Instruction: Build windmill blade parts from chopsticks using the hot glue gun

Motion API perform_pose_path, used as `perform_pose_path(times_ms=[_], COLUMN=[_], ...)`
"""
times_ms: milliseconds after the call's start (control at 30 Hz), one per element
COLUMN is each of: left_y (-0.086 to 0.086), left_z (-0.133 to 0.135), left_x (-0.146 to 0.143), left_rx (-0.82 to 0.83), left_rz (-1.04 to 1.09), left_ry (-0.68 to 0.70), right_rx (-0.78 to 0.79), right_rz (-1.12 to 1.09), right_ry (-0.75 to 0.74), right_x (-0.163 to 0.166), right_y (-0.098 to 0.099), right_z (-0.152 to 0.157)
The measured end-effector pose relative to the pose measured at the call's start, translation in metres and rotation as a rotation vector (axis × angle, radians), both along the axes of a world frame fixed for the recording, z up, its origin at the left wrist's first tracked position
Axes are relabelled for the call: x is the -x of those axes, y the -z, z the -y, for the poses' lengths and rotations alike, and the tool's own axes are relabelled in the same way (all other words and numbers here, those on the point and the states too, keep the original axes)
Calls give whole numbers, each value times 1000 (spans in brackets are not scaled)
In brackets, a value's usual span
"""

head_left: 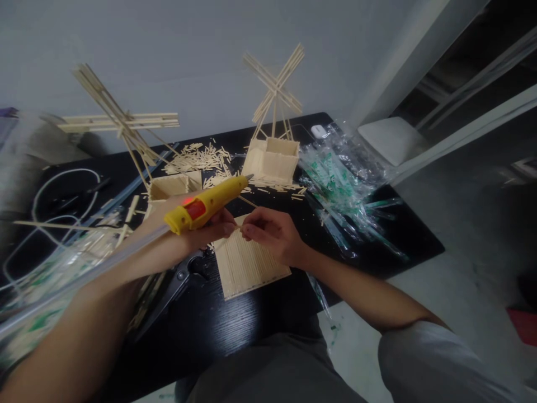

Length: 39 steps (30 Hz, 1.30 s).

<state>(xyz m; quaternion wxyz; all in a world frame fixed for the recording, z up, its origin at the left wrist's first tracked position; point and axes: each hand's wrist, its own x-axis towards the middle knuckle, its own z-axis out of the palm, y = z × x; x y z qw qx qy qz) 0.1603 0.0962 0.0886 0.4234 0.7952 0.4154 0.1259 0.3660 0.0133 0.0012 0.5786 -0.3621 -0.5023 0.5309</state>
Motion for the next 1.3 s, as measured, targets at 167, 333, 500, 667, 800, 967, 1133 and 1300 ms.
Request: perform_pose_path(times_ms=[167,333,500,667,800,967,1133,1300], left_y=[-13,-11,-1,-10,-13,-9,-8,-4], left_z=[8,4,-1,2,1,-1,1,0], left_x=[-5,-3,0,-1,-2,-1,-1,-1], left_rx=[32,37,56,23,25,45,41,72], left_rz=[-29,-26,-51,-62,-57,-39,-22,8], left_ry=[-43,-31,-54,-19,5,6,-24,-15], right_rx=[24,30,13,26,30,6,26,32], right_rz=[0,16,17,20,15,17,23,25], right_ry=[-2,-4,-8,-1,-5,-2,-3,-3], right_x=[0,0,0,0,0,0,0,0], right_y=[-2,-1,0,-2,-3,-2,-2,-4], right_z=[0,1,0,1,1,1,1,1])
